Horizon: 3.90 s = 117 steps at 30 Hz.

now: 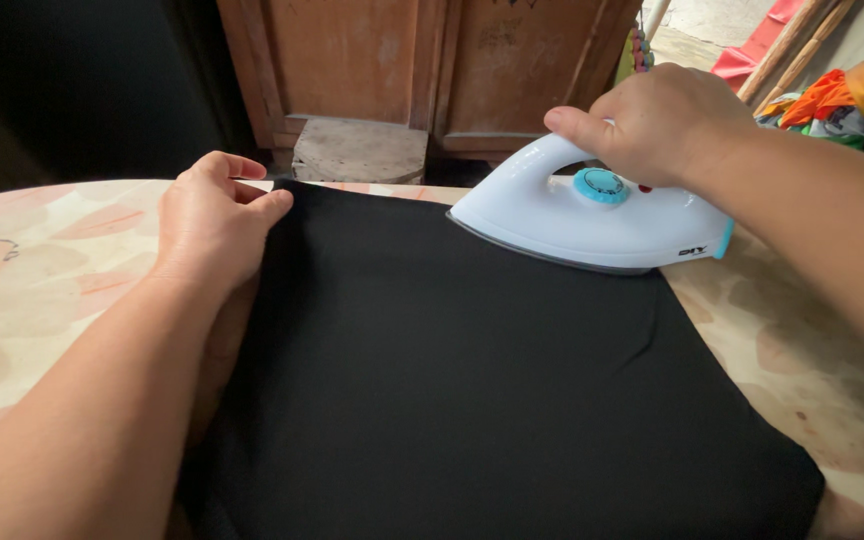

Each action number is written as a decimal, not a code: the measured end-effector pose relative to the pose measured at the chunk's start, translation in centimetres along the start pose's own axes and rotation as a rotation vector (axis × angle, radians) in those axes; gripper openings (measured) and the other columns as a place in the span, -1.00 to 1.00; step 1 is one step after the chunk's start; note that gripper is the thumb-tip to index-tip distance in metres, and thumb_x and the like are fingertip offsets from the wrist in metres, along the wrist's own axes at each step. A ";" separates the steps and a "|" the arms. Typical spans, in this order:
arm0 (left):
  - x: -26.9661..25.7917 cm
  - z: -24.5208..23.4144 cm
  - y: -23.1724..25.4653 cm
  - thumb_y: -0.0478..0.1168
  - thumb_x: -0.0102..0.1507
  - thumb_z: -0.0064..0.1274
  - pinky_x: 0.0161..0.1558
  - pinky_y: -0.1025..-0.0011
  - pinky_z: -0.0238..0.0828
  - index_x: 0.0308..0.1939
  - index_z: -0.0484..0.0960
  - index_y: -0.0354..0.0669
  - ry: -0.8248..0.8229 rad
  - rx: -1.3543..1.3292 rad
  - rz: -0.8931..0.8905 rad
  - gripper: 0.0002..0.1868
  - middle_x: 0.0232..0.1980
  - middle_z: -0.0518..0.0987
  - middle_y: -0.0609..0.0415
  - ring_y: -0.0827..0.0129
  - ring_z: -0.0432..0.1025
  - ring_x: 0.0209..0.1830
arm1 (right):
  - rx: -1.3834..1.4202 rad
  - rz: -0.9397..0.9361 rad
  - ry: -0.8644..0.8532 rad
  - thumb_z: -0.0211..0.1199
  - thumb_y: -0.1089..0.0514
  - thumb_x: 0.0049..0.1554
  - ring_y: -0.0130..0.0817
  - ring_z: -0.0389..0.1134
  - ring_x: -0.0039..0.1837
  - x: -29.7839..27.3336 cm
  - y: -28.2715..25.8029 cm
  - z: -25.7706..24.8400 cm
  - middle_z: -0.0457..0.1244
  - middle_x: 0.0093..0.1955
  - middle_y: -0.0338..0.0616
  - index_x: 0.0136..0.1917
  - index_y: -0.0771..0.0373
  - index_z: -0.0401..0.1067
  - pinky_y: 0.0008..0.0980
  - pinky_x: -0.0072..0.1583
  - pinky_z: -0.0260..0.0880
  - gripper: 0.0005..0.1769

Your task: The person irons a black sleeveless top on a floral-patterned ironing board. They smooth the fabric with one hand while moving a white and blue iron over the garment, then fold the top in half and continue ironing the folded edges.

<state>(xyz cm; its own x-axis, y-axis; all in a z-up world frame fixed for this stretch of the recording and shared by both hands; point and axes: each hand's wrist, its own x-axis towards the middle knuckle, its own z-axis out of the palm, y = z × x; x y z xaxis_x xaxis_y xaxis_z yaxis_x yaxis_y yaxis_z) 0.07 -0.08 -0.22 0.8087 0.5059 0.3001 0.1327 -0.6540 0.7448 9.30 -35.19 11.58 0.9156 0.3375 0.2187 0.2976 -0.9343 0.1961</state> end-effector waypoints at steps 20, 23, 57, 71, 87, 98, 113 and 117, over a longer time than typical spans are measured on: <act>-0.3 -0.4 0.4 -0.11 0.29 0.23 -0.17 0.34 0.48 -0.01 0.66 -0.27 0.093 -0.050 -0.017 -0.68 -0.22 0.68 -0.02 0.32 0.57 -0.28 | -0.048 0.053 -0.072 -0.14 -0.57 0.23 -0.14 0.49 -0.07 0.6 2.9 0.3 0.47 -0.23 -0.05 0.02 -0.07 0.70 -0.11 0.12 0.44 -0.23; -0.2 -0.5 0.4 -0.20 0.33 0.10 -0.35 0.41 0.49 0.00 0.62 -0.27 0.058 -0.312 -0.126 -0.75 -0.21 0.67 0.07 0.41 0.58 -0.34 | 0.018 0.089 -0.091 -0.10 -0.55 0.21 -0.12 0.49 -0.11 0.5 2.1 -0.1 0.45 -0.27 -0.06 -0.01 -0.06 0.69 -0.11 0.09 0.43 -0.27; 2.3 -1.6 -3.4 -0.48 0.11 -0.07 -0.35 0.47 0.52 0.00 0.57 -0.19 0.342 -0.714 -0.209 -0.61 -0.06 0.57 0.05 0.41 0.49 -0.25 | 0.145 -0.234 0.015 -0.17 -0.49 0.25 -0.19 0.45 -0.25 1.3 -17.9 -4.7 0.36 -0.43 -0.09 -0.36 0.12 0.61 -0.17 -0.06 0.43 -0.17; 4.6 -0.8 -7.2 -0.26 0.39 0.03 -0.28 0.58 0.47 -0.01 0.56 -0.20 0.527 -0.815 -0.073 -0.87 -0.23 0.59 0.17 0.55 0.45 -0.33 | 0.150 -0.171 0.045 -0.16 -0.49 0.28 -0.26 0.44 -0.36 1.8 -19.9 -4.5 0.34 -0.44 -0.12 -0.38 0.15 0.58 -0.26 -0.20 0.48 -0.16; -7.2 -1.1 11.7 0.23 0.34 0.09 0.40 -0.10 0.02 0.28 0.50 -0.41 0.224 -0.069 1.222 -0.26 0.35 0.46 -0.23 -0.14 0.25 0.43 | 0.204 -0.154 0.161 0.00 -0.52 0.21 -0.10 0.43 -0.30 1.7 -20.1 -3.7 0.34 -0.38 -0.06 -0.35 0.20 0.56 -0.13 -0.12 0.46 -0.20; -15.6 4.7 14.7 0.02 0.33 0.02 0.50 0.28 0.11 0.23 0.53 -0.26 -0.056 -0.442 1.407 -0.49 0.20 0.53 0.03 0.25 0.36 0.38 | 0.185 -0.168 0.039 -0.13 -0.51 0.24 -0.21 0.44 -0.26 2.0 -19.6 -4.0 0.35 -0.42 -0.11 -0.37 0.12 0.59 -0.16 -0.08 0.45 -0.18; -14.9 -6.2 5.1 -0.42 0.22 0.09 -0.17 0.30 0.54 0.02 0.63 -0.15 -0.019 -0.136 1.180 -0.71 -0.23 0.61 0.12 0.32 0.57 -0.25 | 0.076 -0.230 -0.013 -0.17 -0.49 0.28 0.01 0.42 0.04 2.4 -16.5 -3.6 0.40 -0.12 0.07 -0.15 0.15 0.66 0.04 0.19 0.36 -0.18; -8.4 -5.9 3.0 -0.51 0.26 0.04 -0.29 0.32 0.45 0.16 0.59 -0.21 0.194 -0.058 0.693 -0.61 -0.05 0.48 -0.03 0.26 0.46 -0.35 | 0.065 -0.180 -0.048 -0.20 -0.48 0.27 0.00 0.45 0.04 1.9 -13.2 -3.2 0.41 -0.13 0.09 -0.12 0.11 0.67 0.05 0.19 0.36 -0.20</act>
<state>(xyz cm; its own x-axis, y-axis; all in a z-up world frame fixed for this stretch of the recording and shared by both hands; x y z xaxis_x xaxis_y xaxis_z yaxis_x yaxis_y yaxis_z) -9.74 -3.01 3.04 0.5789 0.0797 0.8115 -0.4088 -0.8327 0.3734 6.22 -21.86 12.47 0.8571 0.4957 0.1398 0.4733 -0.8651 0.1658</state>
